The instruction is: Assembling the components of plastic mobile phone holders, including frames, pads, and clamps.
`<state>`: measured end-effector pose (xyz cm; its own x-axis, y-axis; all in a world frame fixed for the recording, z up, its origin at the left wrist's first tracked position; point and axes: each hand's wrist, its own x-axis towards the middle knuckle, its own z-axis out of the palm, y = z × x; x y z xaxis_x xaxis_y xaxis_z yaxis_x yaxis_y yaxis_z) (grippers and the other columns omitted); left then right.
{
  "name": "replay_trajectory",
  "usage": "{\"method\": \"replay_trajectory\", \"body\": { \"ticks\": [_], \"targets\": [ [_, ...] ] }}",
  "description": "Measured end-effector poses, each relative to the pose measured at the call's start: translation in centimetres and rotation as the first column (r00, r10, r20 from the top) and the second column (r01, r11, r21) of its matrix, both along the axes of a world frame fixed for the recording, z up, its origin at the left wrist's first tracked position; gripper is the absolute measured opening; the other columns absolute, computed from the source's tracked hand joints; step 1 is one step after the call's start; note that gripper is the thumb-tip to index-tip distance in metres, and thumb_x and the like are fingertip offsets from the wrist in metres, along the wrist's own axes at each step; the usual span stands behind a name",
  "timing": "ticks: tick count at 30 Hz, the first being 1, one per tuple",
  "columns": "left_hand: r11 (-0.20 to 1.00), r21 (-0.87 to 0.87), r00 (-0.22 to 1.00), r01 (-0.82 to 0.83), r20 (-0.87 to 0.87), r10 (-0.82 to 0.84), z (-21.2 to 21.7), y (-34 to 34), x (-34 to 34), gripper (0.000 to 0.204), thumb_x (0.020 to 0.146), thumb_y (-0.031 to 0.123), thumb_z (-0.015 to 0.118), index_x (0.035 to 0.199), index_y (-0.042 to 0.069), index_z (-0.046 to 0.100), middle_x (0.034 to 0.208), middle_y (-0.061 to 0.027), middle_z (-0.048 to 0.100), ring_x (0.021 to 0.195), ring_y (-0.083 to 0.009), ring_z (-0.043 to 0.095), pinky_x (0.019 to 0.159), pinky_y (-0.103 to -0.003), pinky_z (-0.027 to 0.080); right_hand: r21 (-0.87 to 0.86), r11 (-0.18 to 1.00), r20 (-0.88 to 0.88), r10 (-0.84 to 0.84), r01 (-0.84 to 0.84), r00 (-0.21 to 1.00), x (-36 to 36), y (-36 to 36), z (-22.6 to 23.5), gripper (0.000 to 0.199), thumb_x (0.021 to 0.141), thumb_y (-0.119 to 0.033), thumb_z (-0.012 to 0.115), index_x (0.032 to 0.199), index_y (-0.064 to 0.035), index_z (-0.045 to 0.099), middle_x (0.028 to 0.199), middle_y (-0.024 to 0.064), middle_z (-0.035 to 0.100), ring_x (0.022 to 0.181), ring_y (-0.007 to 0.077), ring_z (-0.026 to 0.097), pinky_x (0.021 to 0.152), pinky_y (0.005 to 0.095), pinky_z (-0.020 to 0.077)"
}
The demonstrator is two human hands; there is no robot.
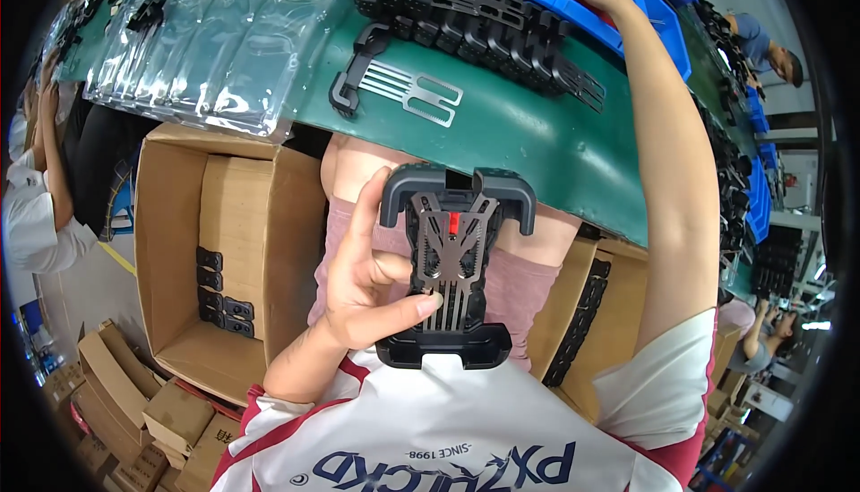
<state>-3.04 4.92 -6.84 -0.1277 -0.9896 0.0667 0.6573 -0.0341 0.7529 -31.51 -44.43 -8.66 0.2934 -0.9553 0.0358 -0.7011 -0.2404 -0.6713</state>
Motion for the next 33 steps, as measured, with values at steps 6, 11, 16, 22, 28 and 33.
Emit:
{"method": "replay_trajectory", "body": {
  "ticks": [6,11,16,22,28,33],
  "targets": [
    [1.0,0.001,1.0,0.007,-0.024,-0.007,-0.3,-0.5,0.4,0.105,0.07,-0.016,0.054,0.146,0.007,-0.014,0.08,-0.0167,0.068,0.068,-0.0164,0.062,0.072,-0.018,0.043,-0.049,0.996,-0.475,-0.085,0.07,0.876,5.3,9.5,7.1,0.017,0.073,-0.012,0.062,0.082,0.0015,0.068,0.074,0.0123,0.067,0.062,0.0235,0.058,0.065,0.0322,0.0485],
    [1.0,-0.011,0.999,0.018,-0.03,-0.018,-0.1,-0.9,-0.5,0.104,0.071,-0.015,0.054,0.146,0.007,-0.015,0.08,-0.017,0.068,0.069,-0.0172,0.063,0.072,-0.018,0.043,-0.236,0.972,-0.469,-0.11,-0.004,0.877,4.6,12.1,8.5,0.016,0.073,-0.012,0.065,0.08,0.0016,0.068,0.071,0.0112,0.066,0.059,0.0223,0.058,0.061,0.0312,0.048],
    [1.0,-0.004,1.0,0.027,0.005,-0.027,0.2,-0.7,-0.9,0.104,0.072,-0.015,0.054,0.146,0.008,-0.015,0.081,-0.0171,0.068,0.067,-0.0169,0.063,0.068,-0.018,0.043,-0.431,0.87,-0.22,-0.359,0.24,0.907,4.7,15.9,10.1,0.016,0.074,-0.01,0.066,0.082,0.0033,0.067,0.073,0.0098,0.067,0.063,0.0197,0.06,0.063,0.0286,0.0479],
    [1.0,0.019,1.0,-0.001,-0.021,0.001,1.0,-0.4,-1.7,0.103,0.072,-0.016,0.052,0.147,0.01,-0.014,0.081,-0.017,0.068,0.062,-0.0145,0.062,0.06,-0.016,0.043,-0.475,0.763,0.147,-0.423,0.439,0.894,0.5,19.0,8.6,0.023,0.078,-0.01,0.064,0.096,0.0047,0.066,0.08,0.0089,0.068,0.069,0.0171,0.061,0.069,0.0261,0.048],
    [1.0,0.027,1.0,-0.01,-0.01,0.011,1.3,-0.4,-2.0,0.102,0.072,-0.017,0.051,0.147,0.01,-0.012,0.076,-0.0147,0.067,0.053,-0.01,0.055,0.053,-0.015,0.038,0.098,0.961,0.863,-0.212,0.258,0.459,3.5,30.9,6.6,0.029,0.086,-0.004,0.062,0.11,0.0098,0.058,0.089,0.0169,0.063,0.074,0.0197,0.062,0.07,0.0289,0.0538],
    [1.0,-0.005,0.998,0.023,0.056,-0.023,1.3,0.0,-2.4,0.1,0.073,-0.017,0.051,0.147,0.009,-0.011,0.068,-0.0103,0.063,0.047,-0.0067,0.047,0.048,-0.014,0.031,0.042,0.998,0.913,-0.057,0.046,0.404,5.1,40.4,5.9,0.022,0.093,-0.01,0.051,0.107,0.0053,0.058,0.094,0.0185,0.063,0.087,0.0247,0.062,0.081,0.0362,0.0514]
  ]
}}
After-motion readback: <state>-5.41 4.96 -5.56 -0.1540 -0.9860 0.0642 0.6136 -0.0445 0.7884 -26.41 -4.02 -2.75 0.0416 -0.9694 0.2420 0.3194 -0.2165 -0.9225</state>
